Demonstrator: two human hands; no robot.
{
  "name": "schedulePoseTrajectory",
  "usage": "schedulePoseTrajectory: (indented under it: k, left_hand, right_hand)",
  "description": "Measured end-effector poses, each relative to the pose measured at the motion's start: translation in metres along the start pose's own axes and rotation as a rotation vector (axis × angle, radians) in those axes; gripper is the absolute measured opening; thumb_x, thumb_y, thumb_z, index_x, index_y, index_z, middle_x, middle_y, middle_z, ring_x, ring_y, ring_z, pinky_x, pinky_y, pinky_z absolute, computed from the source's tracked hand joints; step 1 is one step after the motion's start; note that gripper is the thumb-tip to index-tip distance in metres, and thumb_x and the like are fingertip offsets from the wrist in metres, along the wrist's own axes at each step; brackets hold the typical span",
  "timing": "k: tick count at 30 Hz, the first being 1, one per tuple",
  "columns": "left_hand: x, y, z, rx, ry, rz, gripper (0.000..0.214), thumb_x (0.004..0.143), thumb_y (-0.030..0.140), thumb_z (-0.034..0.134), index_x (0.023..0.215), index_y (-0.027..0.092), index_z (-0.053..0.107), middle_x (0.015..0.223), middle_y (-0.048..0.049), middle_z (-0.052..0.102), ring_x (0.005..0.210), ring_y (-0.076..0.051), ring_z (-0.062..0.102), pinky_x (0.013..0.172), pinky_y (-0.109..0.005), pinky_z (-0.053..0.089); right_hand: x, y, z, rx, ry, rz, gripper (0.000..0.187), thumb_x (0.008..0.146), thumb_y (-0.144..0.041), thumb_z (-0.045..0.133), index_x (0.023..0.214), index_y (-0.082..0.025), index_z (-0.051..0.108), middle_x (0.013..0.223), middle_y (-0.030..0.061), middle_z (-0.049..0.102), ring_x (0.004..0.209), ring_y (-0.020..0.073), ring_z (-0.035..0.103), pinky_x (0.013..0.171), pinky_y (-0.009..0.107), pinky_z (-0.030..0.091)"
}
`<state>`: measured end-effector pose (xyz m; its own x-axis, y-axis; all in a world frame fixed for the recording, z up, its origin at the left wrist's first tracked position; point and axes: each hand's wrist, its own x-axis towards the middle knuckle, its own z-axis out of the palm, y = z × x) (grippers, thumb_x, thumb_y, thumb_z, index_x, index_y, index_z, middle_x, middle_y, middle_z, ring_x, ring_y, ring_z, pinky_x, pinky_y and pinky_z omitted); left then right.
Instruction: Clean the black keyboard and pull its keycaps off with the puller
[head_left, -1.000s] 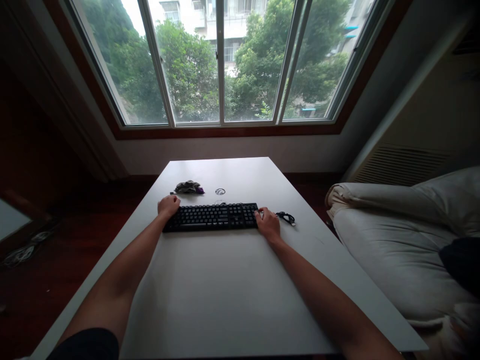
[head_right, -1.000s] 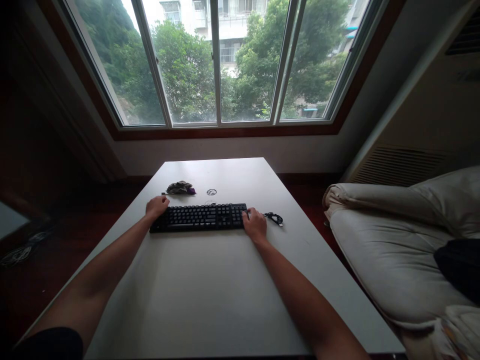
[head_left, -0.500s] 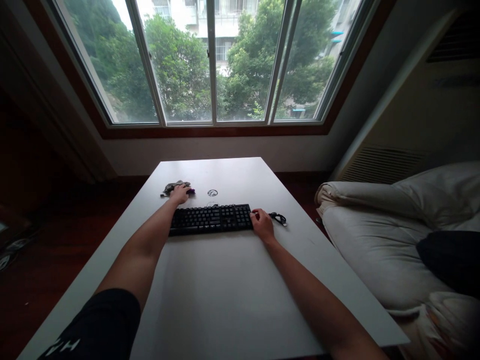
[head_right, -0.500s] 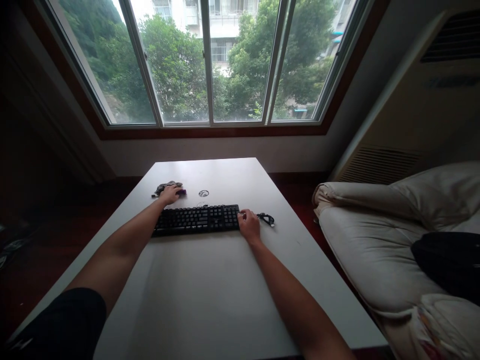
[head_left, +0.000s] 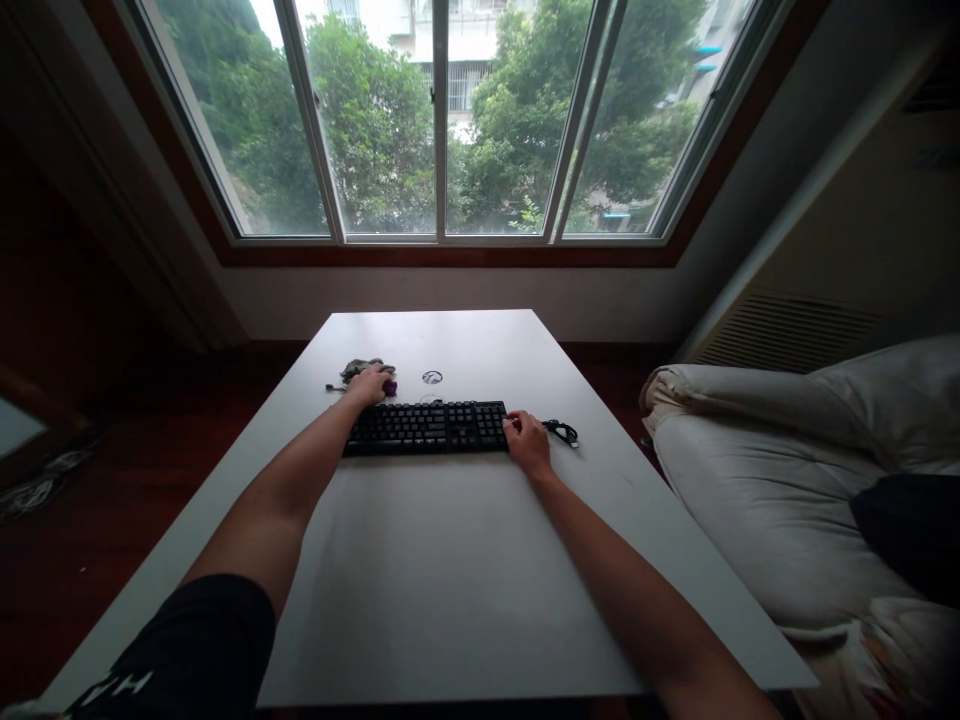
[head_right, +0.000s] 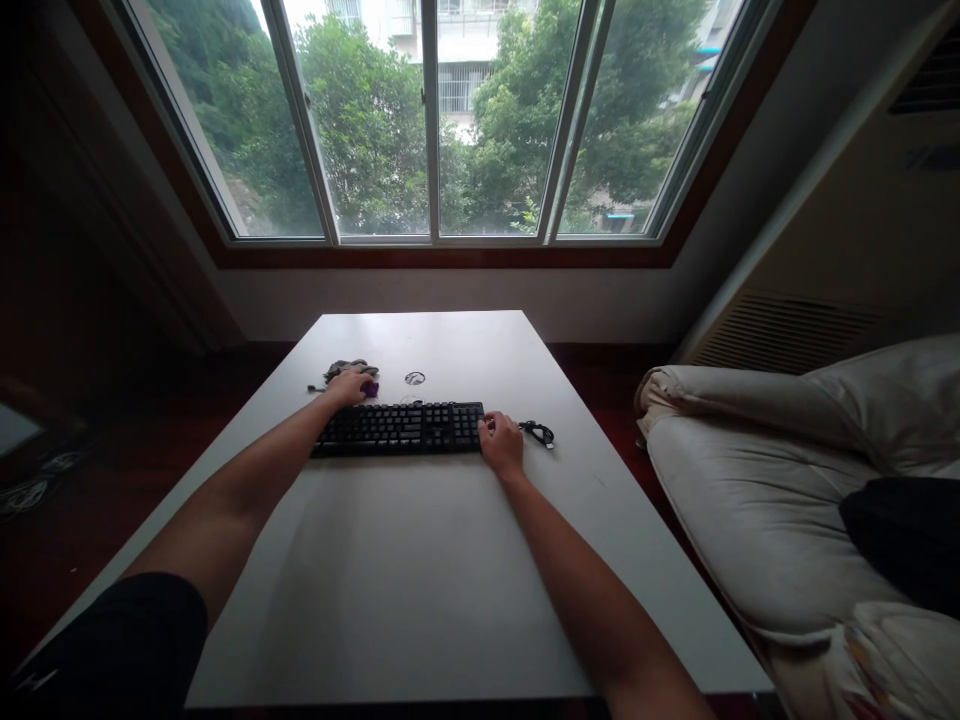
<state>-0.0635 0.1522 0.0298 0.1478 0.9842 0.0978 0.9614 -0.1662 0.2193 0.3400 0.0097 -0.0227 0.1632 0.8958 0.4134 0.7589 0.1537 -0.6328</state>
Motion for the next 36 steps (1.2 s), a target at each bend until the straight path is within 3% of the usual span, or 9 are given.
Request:
schedulePoseTrajectory:
  k: [3,6,10,12,17,23,29,32,36]
  left_hand:
    - [-0.01,0.007,-0.003,0.081,-0.011,0.024,0.026,0.08,0.027,0.067,0.104,0.025,0.077,0.123,-0.0109,0.06,0.12,-0.03,0.047,0.105,-0.042,0.037]
    - [-0.017,0.018,-0.011,0.024,0.12,0.013,0.024,0.087,0.027,0.06,0.104,0.023,0.076,0.12,-0.0113,0.06,0.122,-0.03,0.047,0.107,-0.042,0.036]
    - [-0.024,0.044,-0.023,-0.307,0.425,-0.095,0.023,0.089,0.028,0.056,0.106,0.018,0.069,0.113,-0.0121,0.062,0.106,-0.027,0.057,0.097,-0.04,0.045]
    - [-0.031,0.063,-0.023,-0.59,0.497,-0.143,0.021,0.092,0.03,0.052,0.106,0.019,0.064,0.098,-0.0078,0.064,0.088,-0.022,0.06,0.085,-0.037,0.05]
    - [-0.069,0.12,-0.001,-1.162,0.411,0.015,0.018,0.086,0.036,0.062,0.09,0.019,0.057,0.078,0.0,0.059,0.07,-0.015,0.056,0.064,-0.026,0.046]
    - [-0.122,0.172,0.016,-1.485,0.081,0.068,0.034,0.079,0.044,0.075,0.086,0.019,0.053,0.077,0.0017,0.059,0.067,-0.012,0.053,0.062,-0.023,0.042]
    - [-0.146,0.179,0.026,-1.528,0.042,0.137,0.036,0.081,0.045,0.076,0.082,0.018,0.053,0.077,0.0029,0.056,0.071,-0.011,0.051,0.068,-0.023,0.041]
    - [-0.154,0.179,0.036,-1.522,0.043,0.09,0.036,0.082,0.047,0.075,0.083,0.019,0.053,0.074,0.004,0.054,0.066,-0.01,0.049,0.063,-0.022,0.038]
    - [-0.162,0.181,0.041,-1.536,0.064,0.066,0.036,0.082,0.047,0.076,0.098,0.02,0.059,0.082,0.0014,0.062,0.071,-0.011,0.056,0.065,-0.023,0.042]
  right_hand:
    - [0.0,-0.001,0.0,0.019,0.014,-0.003,0.031,0.093,-0.04,0.049,0.109,-0.02,0.067,0.104,0.0106,0.07,0.101,0.0275,0.06,0.095,0.04,0.044]
    - [0.001,0.001,0.0,0.065,0.019,0.025,0.031,0.093,-0.04,0.049,0.108,-0.02,0.068,0.104,0.0106,0.071,0.101,0.0275,0.061,0.095,0.04,0.045]
    - [0.002,0.001,0.0,0.104,0.038,0.008,0.03,0.092,-0.039,0.05,0.104,-0.02,0.069,0.102,0.0106,0.07,0.099,0.0273,0.061,0.094,0.041,0.046]
    - [0.001,-0.003,-0.002,0.124,0.074,-0.034,0.028,0.093,-0.038,0.05,0.102,-0.019,0.069,0.102,0.0112,0.069,0.1,0.0276,0.061,0.096,0.042,0.046]
    - [-0.013,-0.036,-0.01,0.254,0.109,-0.204,0.027,0.097,-0.036,0.049,0.106,-0.02,0.069,0.107,0.0105,0.069,0.105,0.0278,0.06,0.099,0.044,0.045]
    - [-0.04,-0.074,-0.003,0.395,-0.136,-0.32,0.032,0.096,-0.041,0.057,0.12,-0.024,0.068,0.121,0.0091,0.068,0.116,0.0276,0.059,0.104,0.043,0.044]
    - [-0.047,-0.08,0.002,0.3,-0.197,-0.317,0.031,0.087,-0.044,0.072,0.111,-0.024,0.075,0.118,0.0102,0.069,0.116,0.0318,0.057,0.105,0.049,0.04]
    - [-0.047,-0.08,0.0,0.389,-0.205,-0.299,0.024,0.086,-0.04,0.07,0.103,-0.023,0.076,0.11,0.0088,0.07,0.109,0.0296,0.059,0.1,0.046,0.044]
    - [-0.047,-0.08,0.0,0.615,-0.254,-0.137,0.028,0.088,-0.043,0.066,0.104,-0.021,0.074,0.098,0.0066,0.072,0.094,0.0265,0.064,0.086,0.039,0.051]
